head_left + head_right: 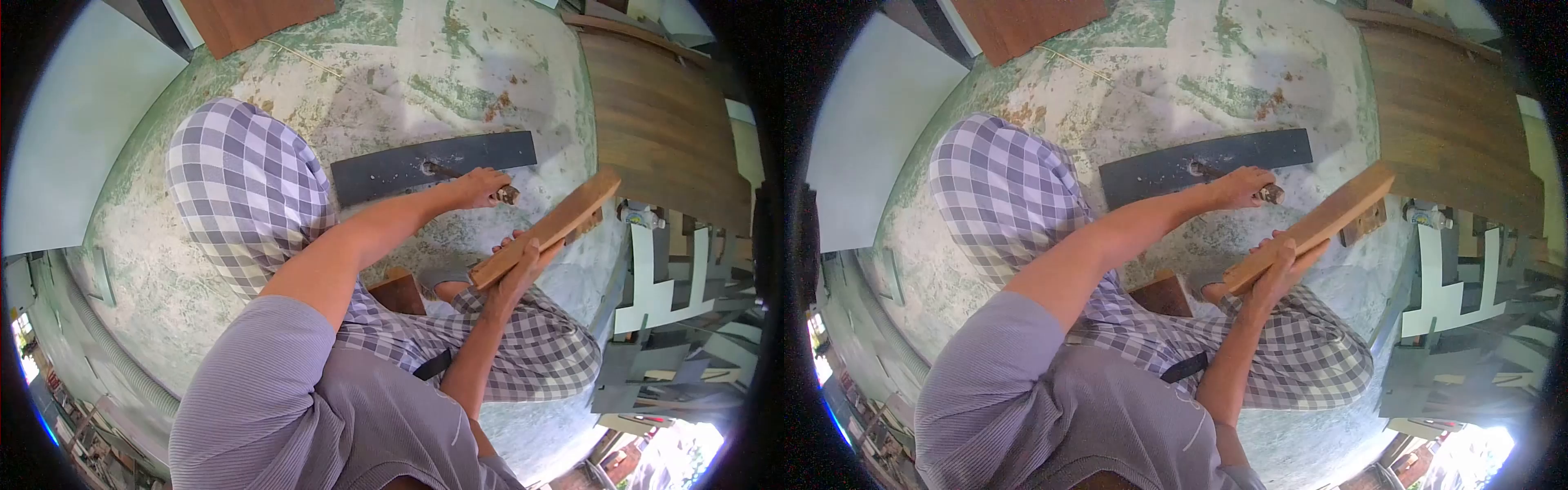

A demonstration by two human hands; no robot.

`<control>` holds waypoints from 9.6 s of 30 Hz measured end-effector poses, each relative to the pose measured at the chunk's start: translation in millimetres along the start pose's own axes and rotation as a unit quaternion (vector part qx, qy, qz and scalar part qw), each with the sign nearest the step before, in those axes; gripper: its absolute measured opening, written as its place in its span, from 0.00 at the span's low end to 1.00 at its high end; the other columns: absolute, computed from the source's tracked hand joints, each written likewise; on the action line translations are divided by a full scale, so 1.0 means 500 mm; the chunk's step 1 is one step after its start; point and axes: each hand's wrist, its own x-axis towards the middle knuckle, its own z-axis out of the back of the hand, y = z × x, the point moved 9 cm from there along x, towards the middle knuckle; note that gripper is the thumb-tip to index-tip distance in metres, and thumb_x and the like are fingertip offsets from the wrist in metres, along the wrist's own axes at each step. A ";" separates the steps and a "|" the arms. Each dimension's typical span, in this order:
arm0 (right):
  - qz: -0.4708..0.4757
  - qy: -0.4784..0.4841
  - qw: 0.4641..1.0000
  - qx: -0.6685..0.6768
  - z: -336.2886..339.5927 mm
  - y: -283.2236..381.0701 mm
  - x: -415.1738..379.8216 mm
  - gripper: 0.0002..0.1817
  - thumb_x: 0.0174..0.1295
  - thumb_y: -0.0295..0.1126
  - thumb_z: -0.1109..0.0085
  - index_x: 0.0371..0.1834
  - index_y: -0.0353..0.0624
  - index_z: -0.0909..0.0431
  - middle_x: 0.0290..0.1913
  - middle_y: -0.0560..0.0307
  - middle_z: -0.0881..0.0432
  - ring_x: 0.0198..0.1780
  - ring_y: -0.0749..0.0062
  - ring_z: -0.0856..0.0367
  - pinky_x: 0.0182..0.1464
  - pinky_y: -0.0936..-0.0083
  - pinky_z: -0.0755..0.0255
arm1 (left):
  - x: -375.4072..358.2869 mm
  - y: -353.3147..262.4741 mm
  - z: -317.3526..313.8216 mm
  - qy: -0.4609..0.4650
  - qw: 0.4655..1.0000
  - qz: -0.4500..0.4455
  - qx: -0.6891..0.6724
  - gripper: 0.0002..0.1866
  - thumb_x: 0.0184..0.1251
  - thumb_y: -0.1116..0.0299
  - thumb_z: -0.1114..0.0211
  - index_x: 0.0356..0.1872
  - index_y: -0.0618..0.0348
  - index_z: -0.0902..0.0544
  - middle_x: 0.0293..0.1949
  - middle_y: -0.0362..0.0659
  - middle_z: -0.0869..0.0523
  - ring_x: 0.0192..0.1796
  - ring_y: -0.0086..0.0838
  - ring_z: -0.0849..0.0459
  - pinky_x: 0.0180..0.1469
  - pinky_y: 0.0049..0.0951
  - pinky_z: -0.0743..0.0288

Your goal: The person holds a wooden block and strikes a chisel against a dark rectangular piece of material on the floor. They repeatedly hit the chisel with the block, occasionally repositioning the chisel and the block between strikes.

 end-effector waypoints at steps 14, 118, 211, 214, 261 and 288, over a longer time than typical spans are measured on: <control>0.046 0.048 0.996 -0.063 -0.030 -0.082 0.025 0.44 0.64 0.45 0.48 0.76 0.48 0.65 0.42 0.47 0.27 0.33 0.70 0.24 0.30 0.73 0.26 | 0.034 0.049 0.153 -0.005 0.989 0.124 -0.082 0.17 0.43 0.67 0.34 0.36 0.61 0.26 0.36 0.53 0.19 0.40 0.49 0.21 0.41 0.41 0.28; 0.066 0.125 0.982 -0.127 -0.140 0.026 -0.012 0.47 0.58 0.30 0.41 0.77 0.51 0.61 0.68 0.36 0.37 0.63 0.52 0.29 0.60 0.66 0.32 | -0.305 0.141 0.444 -0.528 0.786 0.317 -0.061 0.18 0.59 0.67 0.32 0.45 0.65 0.26 0.38 0.44 0.18 0.37 0.29 0.20 0.42 0.30 0.27; -0.038 0.117 0.965 -0.232 -0.133 -0.125 -0.022 0.45 0.60 0.32 0.44 0.76 0.48 0.63 0.58 0.44 0.29 0.51 0.60 0.25 0.53 0.66 0.30 | -0.060 0.054 0.162 -0.128 0.969 0.144 0.153 0.22 0.51 0.75 0.32 0.49 0.59 0.27 0.43 0.51 0.21 0.46 0.50 0.21 0.46 0.41 0.26; -0.106 0.144 0.978 -0.107 -0.140 -0.143 -0.021 0.44 0.61 0.33 0.44 0.76 0.48 0.62 0.60 0.44 0.31 0.54 0.59 0.26 0.54 0.68 0.30 | -0.060 0.063 0.164 -0.120 0.969 0.165 0.142 0.21 0.51 0.75 0.33 0.48 0.58 0.28 0.42 0.50 0.22 0.46 0.50 0.22 0.45 0.43 0.26; 0.059 0.086 0.981 -0.165 -0.127 -0.008 -0.003 0.43 0.64 0.42 0.48 0.77 0.43 0.61 0.75 0.43 0.53 0.72 0.54 0.47 0.69 0.65 0.48 | -0.060 0.095 0.221 -0.218 0.966 0.116 0.078 0.24 0.42 0.77 0.31 0.44 0.61 0.29 0.41 0.53 0.26 0.47 0.51 0.28 0.52 0.44 0.33; 0.026 0.011 0.993 -0.113 -0.118 -0.039 -0.023 0.44 0.63 0.38 0.49 0.77 0.46 0.64 0.70 0.41 0.44 0.60 0.54 0.34 0.61 0.63 0.37 | -0.056 0.104 0.189 -0.167 0.978 0.090 0.089 0.22 0.40 0.77 0.31 0.40 0.58 0.28 0.37 0.50 0.24 0.43 0.49 0.26 0.47 0.44 0.33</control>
